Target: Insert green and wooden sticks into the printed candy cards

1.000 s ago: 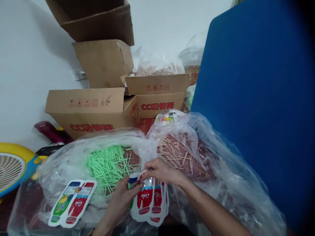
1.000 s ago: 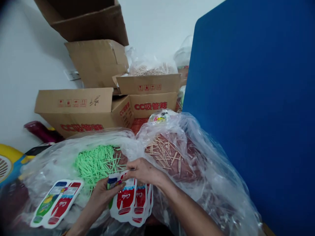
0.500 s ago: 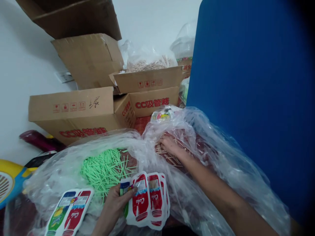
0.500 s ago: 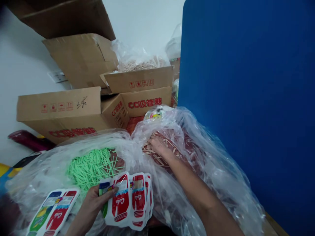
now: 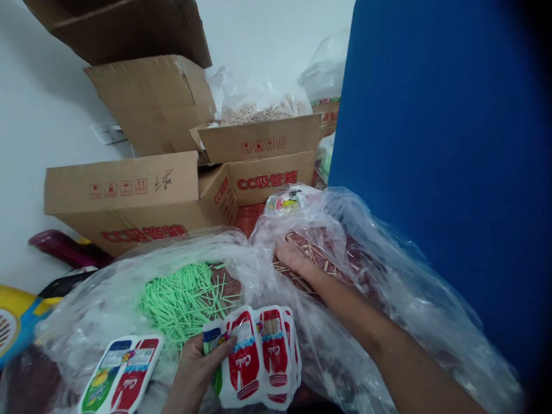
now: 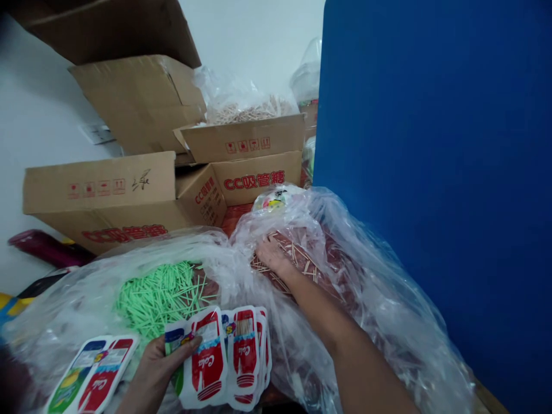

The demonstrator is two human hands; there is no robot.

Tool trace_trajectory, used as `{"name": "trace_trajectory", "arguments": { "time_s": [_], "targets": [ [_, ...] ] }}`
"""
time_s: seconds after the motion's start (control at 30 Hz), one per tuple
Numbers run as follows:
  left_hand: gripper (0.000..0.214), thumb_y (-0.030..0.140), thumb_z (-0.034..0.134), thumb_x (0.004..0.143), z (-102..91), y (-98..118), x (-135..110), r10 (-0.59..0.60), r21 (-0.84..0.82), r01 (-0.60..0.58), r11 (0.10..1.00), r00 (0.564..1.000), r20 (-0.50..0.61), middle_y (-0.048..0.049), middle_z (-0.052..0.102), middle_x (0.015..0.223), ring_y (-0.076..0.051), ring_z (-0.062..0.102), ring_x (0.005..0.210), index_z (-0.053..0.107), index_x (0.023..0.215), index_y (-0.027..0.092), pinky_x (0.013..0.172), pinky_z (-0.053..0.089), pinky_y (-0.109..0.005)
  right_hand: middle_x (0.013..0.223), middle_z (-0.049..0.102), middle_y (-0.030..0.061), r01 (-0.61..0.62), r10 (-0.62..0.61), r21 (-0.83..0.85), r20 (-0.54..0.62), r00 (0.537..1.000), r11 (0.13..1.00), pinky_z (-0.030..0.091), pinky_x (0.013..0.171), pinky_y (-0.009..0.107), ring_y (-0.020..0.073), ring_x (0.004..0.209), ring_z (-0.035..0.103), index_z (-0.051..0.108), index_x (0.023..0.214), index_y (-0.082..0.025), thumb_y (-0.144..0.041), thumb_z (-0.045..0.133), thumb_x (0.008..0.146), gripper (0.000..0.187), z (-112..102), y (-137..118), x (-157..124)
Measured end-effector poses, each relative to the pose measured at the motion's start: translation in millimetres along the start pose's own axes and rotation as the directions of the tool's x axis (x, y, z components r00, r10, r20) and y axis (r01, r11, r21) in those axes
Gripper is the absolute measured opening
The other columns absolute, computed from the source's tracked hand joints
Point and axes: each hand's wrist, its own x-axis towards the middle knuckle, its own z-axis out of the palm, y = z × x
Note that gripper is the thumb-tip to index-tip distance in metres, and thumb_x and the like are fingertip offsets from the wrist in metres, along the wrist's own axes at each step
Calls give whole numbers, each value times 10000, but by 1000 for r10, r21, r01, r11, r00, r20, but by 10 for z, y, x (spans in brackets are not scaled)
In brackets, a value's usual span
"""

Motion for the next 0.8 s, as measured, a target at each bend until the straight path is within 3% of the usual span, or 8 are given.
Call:
{"name": "trace_trajectory", "arguments": {
  "time_s": [0.13,0.23,0.37,0.47,0.57,0.7,0.8],
  "targets": [
    [313,363,860,536,-3,-28,-14,-13,-46,13,999,1000,1,-48,748,644,-233,692,591,730,716,143,600,568,-303,1208,606,203,-53,53,57,11,999,997,252,1049,497,307,1220,454,670,1039,-98,-91,413,897,294,-51,12,-132],
    [327,361,855,549,-8,-60,-16,-1,-51,2,999,1000,22,-50,748,655,-241,697,609,728,750,137,617,571,-315,1225,608,191,-114,110,160,34,993,980,277,1028,468,291,1209,474,652,1074,-117,-88,390,897,317,-115,55,-276],
    [301,364,845,566,14,-103,-18,22,-43,-20,999,999,49,-48,750,671,-221,687,590,712,714,138,590,559,-294,902,710,130,-253,222,366,125,967,896,425,832,338,223,879,630,665,851,-134,-147,496,847,170,-148,146,-467],
    [289,363,834,584,71,-86,-60,24,-55,-20,998,996,82,-44,749,664,-222,688,584,705,711,139,590,555,-297,663,672,60,-354,296,557,194,935,751,441,619,252,146,597,590,610,724,-149,-240,491,865,206,-128,184,-597],
    [293,345,844,563,139,-35,-125,11,-87,-4,996,996,85,-37,743,636,-226,689,573,696,711,140,591,557,-306,600,639,28,-376,326,741,222,919,556,440,523,244,131,504,549,555,683,-174,-311,476,862,239,-117,172,-744],
    [280,322,848,562,167,-29,-155,1,-113,10,994,995,98,-38,748,647,-222,691,573,698,714,139,586,557,-301,641,640,16,-304,356,899,185,916,315,488,581,280,157,586,595,560,775,-186,-390,534,790,207,-105,109,-959],
    [256,315,831,604,150,-80,-131,5,-122,11,992,992,130,-50,763,707,-220,698,597,709,745,140,610,561,-302,660,640,11,-244,402,948,146,904,205,493,635,298,164,618,598,577,855,-184,-430,567,743,271,-42,50,-1074]
  ]
}}
